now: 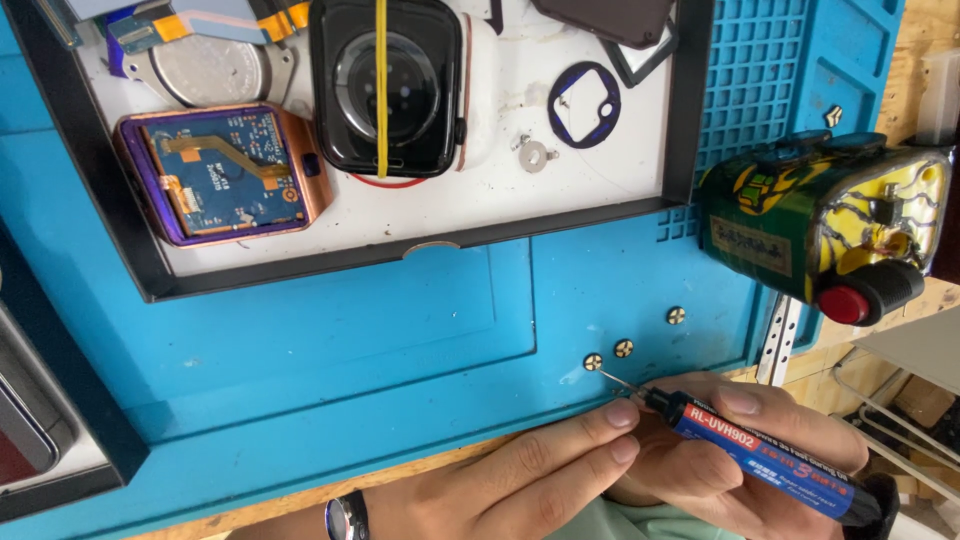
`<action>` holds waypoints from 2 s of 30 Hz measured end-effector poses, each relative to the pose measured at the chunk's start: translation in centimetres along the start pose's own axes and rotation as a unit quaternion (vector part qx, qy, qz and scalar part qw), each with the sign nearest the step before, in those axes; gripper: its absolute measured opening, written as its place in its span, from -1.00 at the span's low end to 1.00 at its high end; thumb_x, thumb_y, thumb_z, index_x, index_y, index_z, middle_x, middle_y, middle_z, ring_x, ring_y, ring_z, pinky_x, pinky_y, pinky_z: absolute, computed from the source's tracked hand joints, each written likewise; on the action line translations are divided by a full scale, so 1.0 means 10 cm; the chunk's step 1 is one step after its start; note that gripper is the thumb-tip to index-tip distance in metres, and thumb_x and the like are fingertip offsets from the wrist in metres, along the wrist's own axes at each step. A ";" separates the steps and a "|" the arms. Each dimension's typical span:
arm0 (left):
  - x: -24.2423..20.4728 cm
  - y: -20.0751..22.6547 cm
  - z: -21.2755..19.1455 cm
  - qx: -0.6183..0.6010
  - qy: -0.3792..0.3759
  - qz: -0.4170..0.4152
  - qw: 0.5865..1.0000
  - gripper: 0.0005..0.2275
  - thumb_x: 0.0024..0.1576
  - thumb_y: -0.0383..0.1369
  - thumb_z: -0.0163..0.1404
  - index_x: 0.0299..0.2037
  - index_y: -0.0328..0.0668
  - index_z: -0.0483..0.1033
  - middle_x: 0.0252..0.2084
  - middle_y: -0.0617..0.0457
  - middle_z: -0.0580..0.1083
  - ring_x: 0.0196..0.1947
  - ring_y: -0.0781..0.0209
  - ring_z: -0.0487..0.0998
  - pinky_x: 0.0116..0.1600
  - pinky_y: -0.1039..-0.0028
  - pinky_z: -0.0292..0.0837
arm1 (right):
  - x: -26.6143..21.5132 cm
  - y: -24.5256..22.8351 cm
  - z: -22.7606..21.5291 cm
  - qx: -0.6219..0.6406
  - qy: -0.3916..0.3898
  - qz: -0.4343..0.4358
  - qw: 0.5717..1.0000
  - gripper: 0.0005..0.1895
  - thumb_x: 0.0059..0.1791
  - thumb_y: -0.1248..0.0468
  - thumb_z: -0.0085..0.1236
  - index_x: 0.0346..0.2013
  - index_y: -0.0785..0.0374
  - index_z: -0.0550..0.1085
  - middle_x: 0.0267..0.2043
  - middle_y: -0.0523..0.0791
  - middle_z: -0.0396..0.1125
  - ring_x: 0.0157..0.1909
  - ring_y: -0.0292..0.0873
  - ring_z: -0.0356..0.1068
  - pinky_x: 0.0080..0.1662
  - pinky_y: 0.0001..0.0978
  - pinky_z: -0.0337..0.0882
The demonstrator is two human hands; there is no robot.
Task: The person applies a small amount of adhesive from a tube onto a screw on a blue workbench. They then use tweezers to carefully position and adjust the screw, repeating the process of applying adhesive and adjusting the screw's position multiple times.
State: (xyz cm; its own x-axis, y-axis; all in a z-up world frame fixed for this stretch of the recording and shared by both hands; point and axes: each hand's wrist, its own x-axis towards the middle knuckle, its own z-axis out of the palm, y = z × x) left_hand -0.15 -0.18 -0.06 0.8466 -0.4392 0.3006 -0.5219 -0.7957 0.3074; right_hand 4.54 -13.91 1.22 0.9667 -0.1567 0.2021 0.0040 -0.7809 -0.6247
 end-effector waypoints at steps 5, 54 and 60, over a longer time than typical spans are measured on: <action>0.01 0.00 0.00 0.000 0.009 0.005 1.000 -0.62 0.28 -0.16 -0.40 0.26 -0.01 0.19 0.31 0.21 0.23 0.30 0.45 0.24 0.08 0.38 0.44 | 0.05 0.34 0.27 0.079 0.172 -0.159 0.969 -0.56 0.07 0.12 -0.03 -0.47 0.39 0.10 -0.33 0.04 0.06 -0.51 -0.13 0.05 -0.37 -0.27 0.02; 0.12 0.22 0.23 -0.109 0.189 -0.044 0.975 -0.80 0.27 -0.38 -0.14 0.03 -0.18 0.45 0.07 0.08 0.45 0.04 0.38 0.56 0.07 0.52 0.52 | 0.43 0.80 -0.15 0.451 0.138 -0.258 0.844 -0.67 0.02 0.06 -0.04 -0.37 0.21 0.13 -0.47 -0.15 -0.05 -0.64 -0.30 -0.07 -0.53 -0.49 -0.04; 0.18 0.57 0.21 -0.094 0.180 -0.096 0.974 -0.81 0.21 -0.40 -0.08 -0.01 -0.22 0.42 0.05 0.11 0.44 0.01 0.39 0.54 0.07 0.58 0.46 | 0.89 1.69 -1.12 0.217 0.119 -0.101 0.964 -0.64 0.10 0.12 -0.25 -0.46 0.29 0.09 -0.50 -0.02 -0.07 -0.51 -0.14 -0.03 -0.36 -0.36 0.00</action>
State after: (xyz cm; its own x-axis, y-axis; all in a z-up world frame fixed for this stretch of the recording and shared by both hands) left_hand -1.41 -6.33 0.33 0.8568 -0.0875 0.5081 -0.3956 -0.7436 0.5390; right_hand 10.33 -35.23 0.90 0.8486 -0.2030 0.4885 0.3431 -0.4915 -0.8004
